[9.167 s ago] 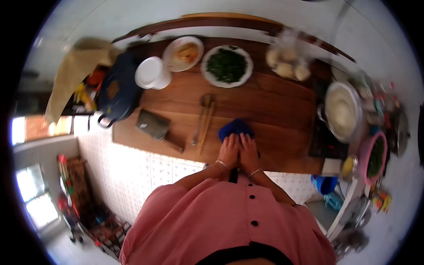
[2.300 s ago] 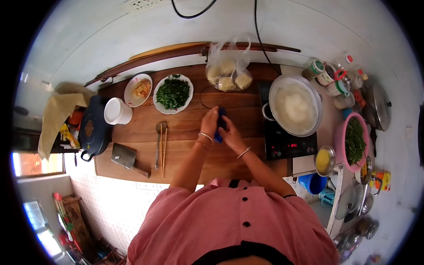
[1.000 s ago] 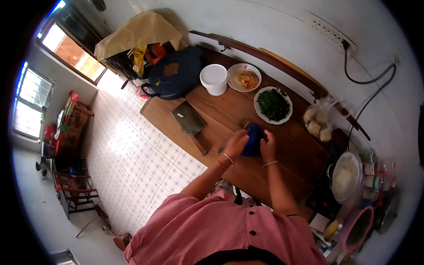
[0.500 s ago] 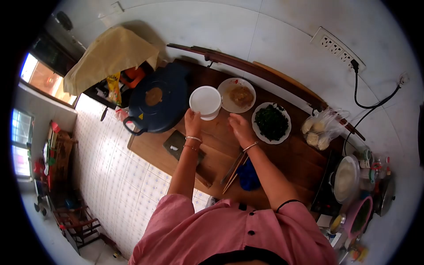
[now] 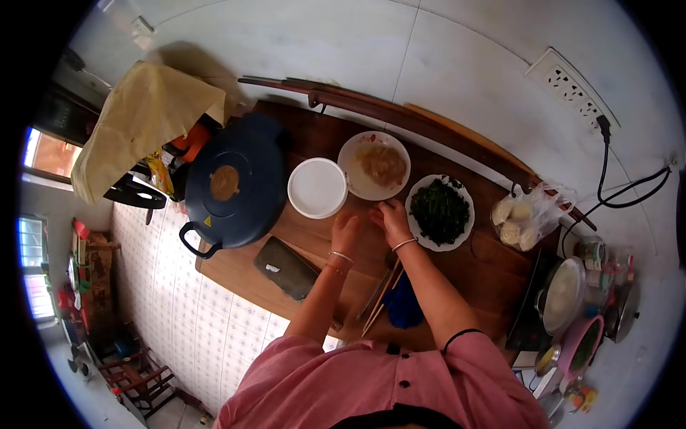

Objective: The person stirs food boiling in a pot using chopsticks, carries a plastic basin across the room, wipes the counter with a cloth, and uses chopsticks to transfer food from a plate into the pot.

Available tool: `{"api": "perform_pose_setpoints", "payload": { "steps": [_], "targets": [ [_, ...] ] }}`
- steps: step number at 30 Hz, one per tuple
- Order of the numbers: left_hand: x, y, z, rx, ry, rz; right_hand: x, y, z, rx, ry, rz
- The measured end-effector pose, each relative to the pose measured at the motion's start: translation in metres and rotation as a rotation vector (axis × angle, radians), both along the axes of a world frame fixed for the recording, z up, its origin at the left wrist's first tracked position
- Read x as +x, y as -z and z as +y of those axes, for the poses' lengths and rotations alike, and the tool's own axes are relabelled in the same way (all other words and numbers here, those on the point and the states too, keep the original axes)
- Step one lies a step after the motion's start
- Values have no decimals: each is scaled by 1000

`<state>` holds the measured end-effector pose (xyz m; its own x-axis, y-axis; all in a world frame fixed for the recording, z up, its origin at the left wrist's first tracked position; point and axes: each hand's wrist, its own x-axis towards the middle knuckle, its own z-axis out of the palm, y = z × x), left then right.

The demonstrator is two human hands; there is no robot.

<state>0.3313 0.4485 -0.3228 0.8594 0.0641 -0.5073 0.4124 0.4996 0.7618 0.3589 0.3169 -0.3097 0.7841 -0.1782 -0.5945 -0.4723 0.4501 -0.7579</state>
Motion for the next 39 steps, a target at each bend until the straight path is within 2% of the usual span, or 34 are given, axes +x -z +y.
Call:
{"api": "perform_pose_setpoints", "payload": {
  "steps": [2, 3, 5, 9, 11, 14, 18, 20, 22, 23, 24, 26, 29, 32, 34, 36, 37, 38, 39],
  "targets": [
    [19, 18, -6, -164, 161, -50, 10, -5, 1, 34, 44, -5],
    [27, 29, -11, -165, 165, -52, 14, -5, 2, 33, 47, -7],
    [40, 43, -23, 17, 75, -235, 22, -7, 6, 41, 101, -38],
    [50, 4, -28, -78, 92, -84, 29, -15, 4, -120, 64, 12],
    [49, -21, -32, -113, 57, 31, 31, 8, -2, -450, 112, -43],
    [47, -18, -38, -157, 45, -6, 23, 16, -11, -478, 143, -102],
    [28, -21, -43, -318, 58, -9, -12, -3, -20, -417, 192, -100],
    [10, -23, -42, -397, 206, -89, -36, -28, -31, -444, 154, -99],
    [-15, -57, -48, -445, 226, -119, -65, -77, -37, -400, 113, -63],
    [-25, -78, -52, -496, 244, -150, -80, -99, -38, -301, 135, -149],
    [-34, -90, -55, -497, 256, -146, -95, -110, -40, -202, 159, -235],
    [-56, -111, -61, -372, 210, -270, -124, -110, -48, -204, 145, -278],
    [-78, -139, -53, -468, 306, -256, -160, -133, -48, -64, 79, -461],
    [-88, -147, -44, -430, 283, -293, -186, -129, -48, 80, 32, -417],
    [-98, -153, -38, -442, 296, -281, -201, -104, -44, 63, -7, -425],
    [-106, -161, -37, -454, 279, -283, -213, -75, -40, -8, -356, -475],
    [-109, -161, -36, -455, 283, -286, -218, -47, -26, -372, -402, -639],
    [-110, -159, -34, -454, 289, -292, -225, -46, -25, -374, -401, -642],
    [-112, -162, -33, -452, 292, -299, -232, -44, -23, -534, -602, -599]
  ]
}}
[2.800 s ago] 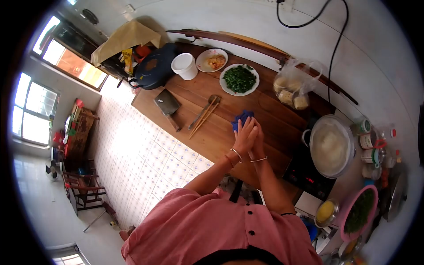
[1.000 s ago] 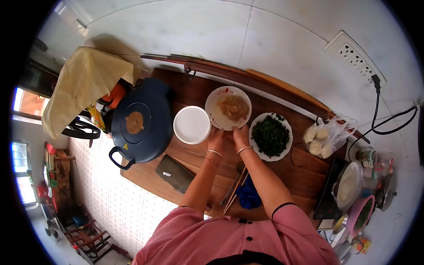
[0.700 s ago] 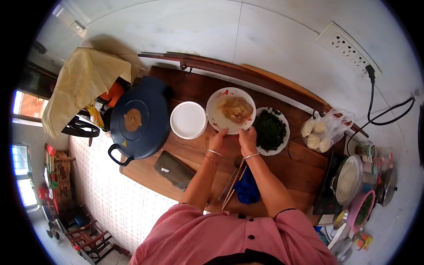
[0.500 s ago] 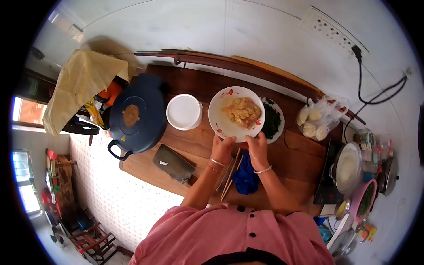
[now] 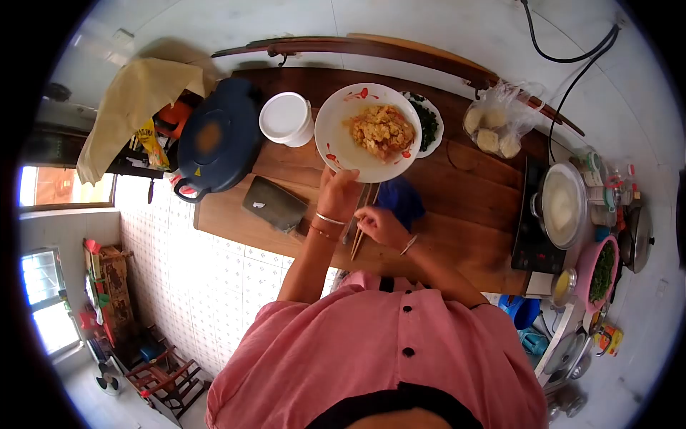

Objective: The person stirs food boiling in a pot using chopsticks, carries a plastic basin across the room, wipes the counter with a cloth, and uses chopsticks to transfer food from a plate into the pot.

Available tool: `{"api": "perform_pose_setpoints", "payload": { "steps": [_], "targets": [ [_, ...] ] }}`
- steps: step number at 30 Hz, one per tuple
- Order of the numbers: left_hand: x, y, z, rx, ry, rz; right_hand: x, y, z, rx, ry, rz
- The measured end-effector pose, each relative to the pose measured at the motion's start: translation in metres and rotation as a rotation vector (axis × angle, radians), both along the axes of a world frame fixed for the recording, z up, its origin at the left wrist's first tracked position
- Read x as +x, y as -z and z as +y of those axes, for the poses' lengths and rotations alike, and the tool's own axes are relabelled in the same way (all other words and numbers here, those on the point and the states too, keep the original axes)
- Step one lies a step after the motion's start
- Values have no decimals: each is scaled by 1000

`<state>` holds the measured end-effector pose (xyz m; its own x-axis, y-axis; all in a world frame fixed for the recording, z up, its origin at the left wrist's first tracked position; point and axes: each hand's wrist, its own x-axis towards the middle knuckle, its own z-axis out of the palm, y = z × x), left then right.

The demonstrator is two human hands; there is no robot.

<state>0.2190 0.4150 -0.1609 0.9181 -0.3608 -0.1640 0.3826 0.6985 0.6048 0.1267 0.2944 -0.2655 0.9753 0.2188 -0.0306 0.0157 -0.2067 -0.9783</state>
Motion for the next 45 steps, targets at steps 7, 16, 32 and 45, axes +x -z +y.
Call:
{"api": "perform_pose_setpoints", "payload": {
  "steps": [7, 16, 32, 45],
  "targets": [
    [-12, 4, 8, -43, -18, 46, -26, 22, 3, -665, -209, -311],
    [-16, 31, -23, -111, 102, 52, -9, 18, 28, -713, -272, -152],
    [-7, 23, -40, -47, 252, 72, -8, 28, 31, -790, -316, -360],
    [-15, 25, -49, -1, 287, 90, -16, 93, 59, -800, -247, -761]
  ]
}}
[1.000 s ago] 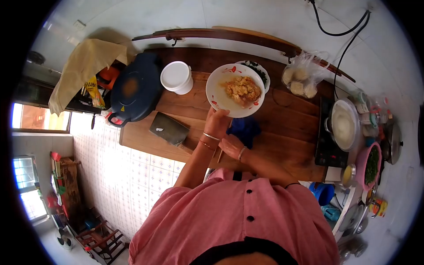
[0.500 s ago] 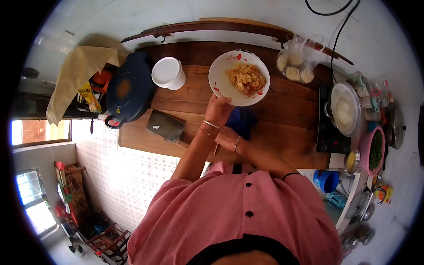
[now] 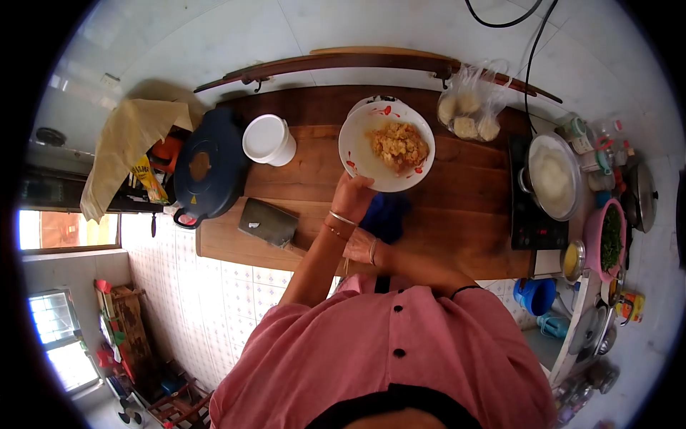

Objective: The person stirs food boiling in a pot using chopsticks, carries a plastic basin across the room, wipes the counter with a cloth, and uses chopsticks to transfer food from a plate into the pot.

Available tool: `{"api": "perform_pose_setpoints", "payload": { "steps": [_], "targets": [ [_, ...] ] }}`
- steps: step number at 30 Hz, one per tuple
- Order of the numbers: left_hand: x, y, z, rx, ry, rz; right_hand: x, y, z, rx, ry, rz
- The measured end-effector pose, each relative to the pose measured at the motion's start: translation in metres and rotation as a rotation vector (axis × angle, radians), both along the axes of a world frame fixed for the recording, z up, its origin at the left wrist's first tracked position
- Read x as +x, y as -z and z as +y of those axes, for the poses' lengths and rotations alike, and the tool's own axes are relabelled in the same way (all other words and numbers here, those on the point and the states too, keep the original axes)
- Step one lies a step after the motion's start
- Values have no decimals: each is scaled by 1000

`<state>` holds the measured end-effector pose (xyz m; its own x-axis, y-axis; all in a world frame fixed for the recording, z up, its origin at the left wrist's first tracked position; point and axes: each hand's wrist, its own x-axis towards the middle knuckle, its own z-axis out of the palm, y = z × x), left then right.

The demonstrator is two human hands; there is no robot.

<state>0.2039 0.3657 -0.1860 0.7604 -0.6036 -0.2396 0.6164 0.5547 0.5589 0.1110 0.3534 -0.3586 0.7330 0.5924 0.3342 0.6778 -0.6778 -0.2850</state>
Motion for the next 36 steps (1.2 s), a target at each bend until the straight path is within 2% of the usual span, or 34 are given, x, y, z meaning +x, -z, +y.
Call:
{"api": "perform_pose_setpoints", "payload": {
  "steps": [2, 5, 6, 8, 9, 11, 12, 14, 15, 17, 19, 22, 24, 28, 30, 32, 34, 36],
  "targets": [
    [1, 2, -2, 5, -4, -3, -5, -29, -11, 99, -82, 37],
    [4, 4, -2, -37, 16, -44, -11, -110, -34, 163, -90, 24],
    [5, 4, -2, -28, 23, -31, -13, -122, -39, 159, -90, 22],
    [6, 2, -5, -23, 28, -21, -19, -137, -47, 56, 84, 278],
    [6, 1, -7, -17, 22, -26, -23, -142, -54, 54, 83, 278],
    [6, 1, -12, -12, 19, -35, -32, -151, -69, 190, 314, 279],
    [6, 2, -17, -15, 23, -29, -37, -160, -75, 188, 318, 276],
    [5, 1, -27, -25, 44, -26, -48, -184, -88, 352, 532, 292],
    [4, 0, -32, -35, 36, -7, -54, -193, -95, 349, 547, 285],
    [0, -2, -44, -52, 46, 9, -68, -209, -111, 689, 629, 187],
    [-3, -3, -56, -45, 27, 24, -92, -233, -139, 615, 772, 105],
    [-7, -4, -77, -15, 63, -33, -137, -256, -183, 713, 977, 205],
    [-14, -6, -95, 20, 111, -68, -160, -270, -208, 1115, 1159, 40],
    [-43, -28, -145, 87, 134, -55, -174, -290, -243, 1160, 1121, -128],
    [-59, -36, -170, 153, 140, -95, -180, -292, -259, 1047, 1017, -43],
    [-76, -42, -197, 186, 119, -87, -185, -280, -278, 1035, 995, -64],
    [-89, -41, -226, 201, 103, -80, -191, -275, -300, 906, 945, -111],
    [-102, -46, -255, 241, 98, -120, -200, -275, -320, 923, 948, -104]
  ]
}}
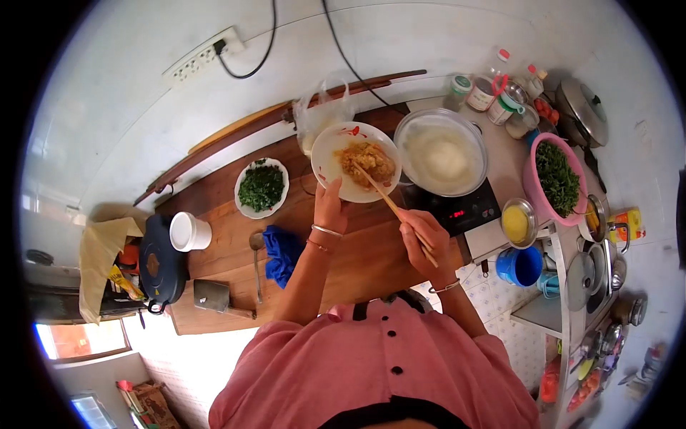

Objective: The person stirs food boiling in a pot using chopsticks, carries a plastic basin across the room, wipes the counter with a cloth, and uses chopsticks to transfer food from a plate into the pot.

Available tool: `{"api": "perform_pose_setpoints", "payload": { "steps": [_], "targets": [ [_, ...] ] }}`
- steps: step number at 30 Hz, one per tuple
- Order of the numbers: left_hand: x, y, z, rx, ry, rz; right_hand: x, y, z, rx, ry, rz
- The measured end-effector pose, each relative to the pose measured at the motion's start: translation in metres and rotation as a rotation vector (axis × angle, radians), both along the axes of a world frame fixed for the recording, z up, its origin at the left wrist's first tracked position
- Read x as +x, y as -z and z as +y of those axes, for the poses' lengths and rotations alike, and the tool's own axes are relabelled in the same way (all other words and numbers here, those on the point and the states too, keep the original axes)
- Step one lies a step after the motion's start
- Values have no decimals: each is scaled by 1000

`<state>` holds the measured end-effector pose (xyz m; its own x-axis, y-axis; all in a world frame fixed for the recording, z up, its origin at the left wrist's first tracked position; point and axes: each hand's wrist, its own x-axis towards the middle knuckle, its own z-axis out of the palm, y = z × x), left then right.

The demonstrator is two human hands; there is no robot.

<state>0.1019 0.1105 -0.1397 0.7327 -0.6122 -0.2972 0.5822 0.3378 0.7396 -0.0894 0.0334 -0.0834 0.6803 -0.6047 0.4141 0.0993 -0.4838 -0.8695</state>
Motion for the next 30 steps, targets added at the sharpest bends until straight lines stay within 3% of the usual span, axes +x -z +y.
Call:
{"api": "perform_pose_setpoints", "payload": {
  "steps": [6, 8, 12, 14, 20, 30],
  "targets": [
    [-20, 9, -77, 50, -70, -204, -21, 4, -57, -134, -55, -1],
    [-21, 23, -96, 116, -84, -430, -23, 12, -74, -281, -15, -14],
    [-27, 32, -126, 178, -138, -411, -28, 26, -100, -252, 9, -59],
    [-21, 41, -136, 416, -135, -607, -30, 33, -113, -213, 33, -17],
    [-34, 18, -159, 696, -171, -974, -31, 44, -131, -163, 81, -17],
    [-40, 7, -170, 787, -129, -1218, -37, 75, -151, -122, 192, -37]
  ]
}}
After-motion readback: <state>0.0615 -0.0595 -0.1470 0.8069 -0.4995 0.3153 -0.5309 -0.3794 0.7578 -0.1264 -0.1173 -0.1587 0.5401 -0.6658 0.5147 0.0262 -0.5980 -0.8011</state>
